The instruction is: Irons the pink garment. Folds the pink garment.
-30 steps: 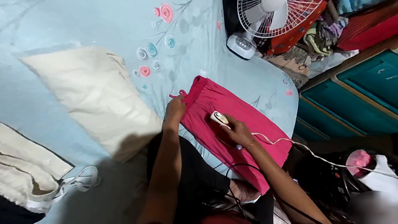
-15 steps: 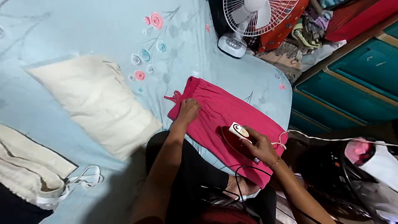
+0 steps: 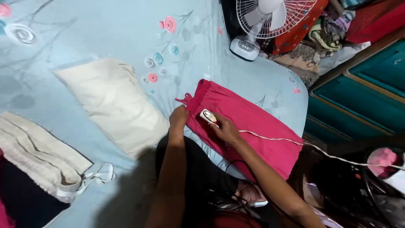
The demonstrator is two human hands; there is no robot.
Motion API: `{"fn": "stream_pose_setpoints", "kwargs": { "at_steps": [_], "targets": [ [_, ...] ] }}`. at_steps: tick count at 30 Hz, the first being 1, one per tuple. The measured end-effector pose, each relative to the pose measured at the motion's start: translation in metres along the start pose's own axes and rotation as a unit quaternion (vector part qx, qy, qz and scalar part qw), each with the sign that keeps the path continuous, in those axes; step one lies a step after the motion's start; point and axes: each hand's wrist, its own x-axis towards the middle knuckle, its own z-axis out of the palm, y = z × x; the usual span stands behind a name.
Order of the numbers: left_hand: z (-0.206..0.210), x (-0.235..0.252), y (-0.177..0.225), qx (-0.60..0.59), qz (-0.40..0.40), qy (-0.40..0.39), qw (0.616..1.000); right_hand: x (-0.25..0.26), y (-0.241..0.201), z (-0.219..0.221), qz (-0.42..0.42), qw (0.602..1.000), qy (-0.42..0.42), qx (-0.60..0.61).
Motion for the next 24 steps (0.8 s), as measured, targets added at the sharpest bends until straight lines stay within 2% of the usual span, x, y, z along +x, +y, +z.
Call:
{"fn": "stream_pose_setpoints", "kwargs": {
  "at_steps": [3,7,12,16,19,24],
  "targets": [
    [0.0,0.001,0.001,-0.004,-0.002,-0.003,1.0,-0.028,0.019,-0.01,-0.01,0.999,-0.044,-0.014],
    [-0.002,0.002,0.001,-0.005,-0.001,-0.011,1.0,-0.073,0.048,-0.019,-0.026,0.999,-0.038,-0.027],
    [0.001,0.002,0.004,0.0,-0.005,-0.009,1.0,-0.079,0.044,-0.007,-0.031,0.999,0.013,-0.026],
    [0.0,0.0,0.003,0.003,-0.006,-0.003,1.0,-0.091,0.053,-0.007,-0.063,0.997,-0.031,-0.026],
    [0.0,-0.001,0.004,0.001,-0.005,0.001,1.0,-0.116,0.074,-0.023,-0.05,0.996,-0.062,-0.035],
    [-0.001,0.002,0.004,0.004,0.0,-0.003,1.0,-0.151,0.108,-0.054,0.006,1.0,-0.01,-0.01]
  ]
}}
